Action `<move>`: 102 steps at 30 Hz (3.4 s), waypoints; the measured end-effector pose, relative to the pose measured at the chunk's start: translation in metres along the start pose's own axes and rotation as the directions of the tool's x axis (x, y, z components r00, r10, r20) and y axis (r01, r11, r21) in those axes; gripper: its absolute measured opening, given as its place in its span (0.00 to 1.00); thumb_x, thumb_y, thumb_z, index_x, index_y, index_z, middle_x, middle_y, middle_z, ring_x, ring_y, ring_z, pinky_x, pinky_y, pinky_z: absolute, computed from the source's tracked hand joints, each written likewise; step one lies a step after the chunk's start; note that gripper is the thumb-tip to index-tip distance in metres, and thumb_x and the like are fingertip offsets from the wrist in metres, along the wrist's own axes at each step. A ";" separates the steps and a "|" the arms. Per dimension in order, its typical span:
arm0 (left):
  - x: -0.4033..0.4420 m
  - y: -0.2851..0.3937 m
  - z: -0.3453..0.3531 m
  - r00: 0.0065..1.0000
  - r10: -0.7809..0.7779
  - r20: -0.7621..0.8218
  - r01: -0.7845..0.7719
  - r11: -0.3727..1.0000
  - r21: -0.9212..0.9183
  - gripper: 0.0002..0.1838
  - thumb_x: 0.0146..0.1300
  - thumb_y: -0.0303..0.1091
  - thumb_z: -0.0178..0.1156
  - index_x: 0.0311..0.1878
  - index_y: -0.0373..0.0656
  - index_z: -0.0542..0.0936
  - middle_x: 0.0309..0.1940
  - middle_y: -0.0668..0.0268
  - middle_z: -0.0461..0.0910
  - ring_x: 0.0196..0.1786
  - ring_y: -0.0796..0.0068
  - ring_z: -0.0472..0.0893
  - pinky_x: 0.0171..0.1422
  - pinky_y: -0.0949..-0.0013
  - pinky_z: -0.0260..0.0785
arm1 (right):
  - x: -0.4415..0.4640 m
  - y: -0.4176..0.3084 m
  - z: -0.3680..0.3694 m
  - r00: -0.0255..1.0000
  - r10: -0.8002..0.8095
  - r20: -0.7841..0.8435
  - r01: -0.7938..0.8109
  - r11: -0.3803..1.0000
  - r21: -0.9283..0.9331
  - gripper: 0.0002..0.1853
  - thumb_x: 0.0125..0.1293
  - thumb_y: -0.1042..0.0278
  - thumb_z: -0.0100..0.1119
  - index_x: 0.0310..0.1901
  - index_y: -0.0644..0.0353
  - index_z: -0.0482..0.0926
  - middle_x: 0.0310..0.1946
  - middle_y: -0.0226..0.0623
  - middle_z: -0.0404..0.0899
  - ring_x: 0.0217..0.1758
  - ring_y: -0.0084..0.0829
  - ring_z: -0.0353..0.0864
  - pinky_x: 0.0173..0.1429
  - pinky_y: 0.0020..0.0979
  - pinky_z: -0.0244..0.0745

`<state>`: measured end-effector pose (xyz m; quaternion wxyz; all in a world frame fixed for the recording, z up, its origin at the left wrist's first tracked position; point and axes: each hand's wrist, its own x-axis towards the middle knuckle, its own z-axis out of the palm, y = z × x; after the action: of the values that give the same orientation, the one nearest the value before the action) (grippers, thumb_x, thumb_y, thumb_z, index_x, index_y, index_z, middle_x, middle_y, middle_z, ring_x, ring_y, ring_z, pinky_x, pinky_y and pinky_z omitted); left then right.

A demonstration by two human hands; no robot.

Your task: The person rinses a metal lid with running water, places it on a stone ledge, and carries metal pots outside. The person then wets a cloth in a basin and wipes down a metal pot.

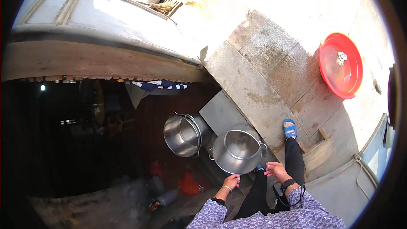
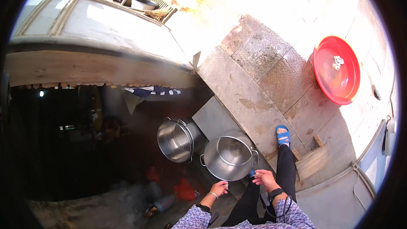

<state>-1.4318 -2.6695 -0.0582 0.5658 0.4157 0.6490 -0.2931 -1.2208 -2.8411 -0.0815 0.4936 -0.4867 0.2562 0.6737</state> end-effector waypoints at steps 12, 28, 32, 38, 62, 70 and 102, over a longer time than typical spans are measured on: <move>0.008 0.021 0.024 0.995 -0.095 -0.001 0.093 0.966 0.241 0.13 0.61 0.36 0.57 0.48 0.42 0.77 0.30 0.68 0.78 0.26 0.77 0.77 0.32 0.72 0.70 | 0.021 -0.014 -0.012 0.999 -0.039 0.023 0.039 0.999 0.014 0.12 0.61 0.73 0.52 0.45 0.66 0.75 0.29 0.34 0.79 0.26 0.28 0.82 0.28 0.23 0.74; 0.023 0.117 0.060 0.989 -0.149 0.012 0.133 0.917 0.377 0.16 0.61 0.38 0.56 0.51 0.47 0.76 0.30 0.70 0.78 0.25 0.78 0.77 0.27 0.75 0.66 | 0.029 -0.058 -0.036 0.999 -0.040 -0.003 0.040 0.979 0.199 0.13 0.62 0.69 0.53 0.46 0.66 0.75 0.26 0.35 0.77 0.25 0.29 0.81 0.26 0.23 0.72; 0.034 0.133 0.074 0.991 -0.130 0.021 0.113 0.920 0.376 0.16 0.61 0.39 0.56 0.51 0.46 0.76 0.30 0.70 0.78 0.25 0.78 0.77 0.28 0.75 0.66 | 0.028 -0.062 -0.039 0.999 -0.044 -0.008 0.045 0.973 0.227 0.13 0.62 0.69 0.53 0.47 0.67 0.74 0.26 0.35 0.77 0.25 0.29 0.81 0.26 0.23 0.73; 0.057 0.132 0.088 0.992 -0.113 0.057 0.085 0.926 0.367 0.16 0.60 0.38 0.56 0.51 0.46 0.75 0.28 0.69 0.77 0.24 0.78 0.76 0.29 0.75 0.68 | 0.032 -0.059 -0.035 0.998 -0.061 0.020 0.053 0.962 0.269 0.13 0.62 0.69 0.53 0.47 0.66 0.75 0.27 0.36 0.78 0.25 0.29 0.81 0.26 0.24 0.73; 0.139 -0.014 0.083 0.992 -0.097 0.086 0.079 0.977 0.198 0.14 0.61 0.36 0.57 0.48 0.41 0.77 0.32 0.66 0.79 0.30 0.76 0.77 0.31 0.72 0.72 | 0.021 0.011 -0.007 1.000 0.020 0.011 -0.021 0.997 0.070 0.11 0.63 0.71 0.53 0.45 0.66 0.76 0.27 0.37 0.78 0.25 0.30 0.81 0.28 0.24 0.75; 0.151 -0.020 0.083 0.999 -0.017 0.034 -0.001 0.875 0.484 0.20 0.59 0.41 0.58 0.53 0.44 0.74 0.40 0.61 0.79 0.42 0.65 0.78 0.46 0.66 0.71 | 0.018 0.028 -0.010 1.000 0.007 0.003 -0.008 0.995 0.100 0.11 0.63 0.72 0.53 0.45 0.66 0.76 0.27 0.37 0.79 0.26 0.30 0.81 0.29 0.25 0.75; 0.200 0.011 0.115 0.942 0.333 -0.038 -0.172 0.577 0.799 0.15 0.48 0.37 0.56 0.32 0.32 0.80 0.33 0.44 0.79 0.41 0.46 0.79 0.49 0.54 0.70 | -0.001 0.028 -0.007 1.000 -0.021 0.021 0.015 0.973 0.228 0.13 0.66 0.69 0.53 0.50 0.63 0.75 0.33 0.32 0.78 0.33 0.24 0.79 0.39 0.22 0.71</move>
<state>-1.3682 -2.7202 -0.2748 0.3000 0.7342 0.4376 -0.4236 -1.2438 -2.8580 -0.0867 0.5553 -0.4212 0.3215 0.6410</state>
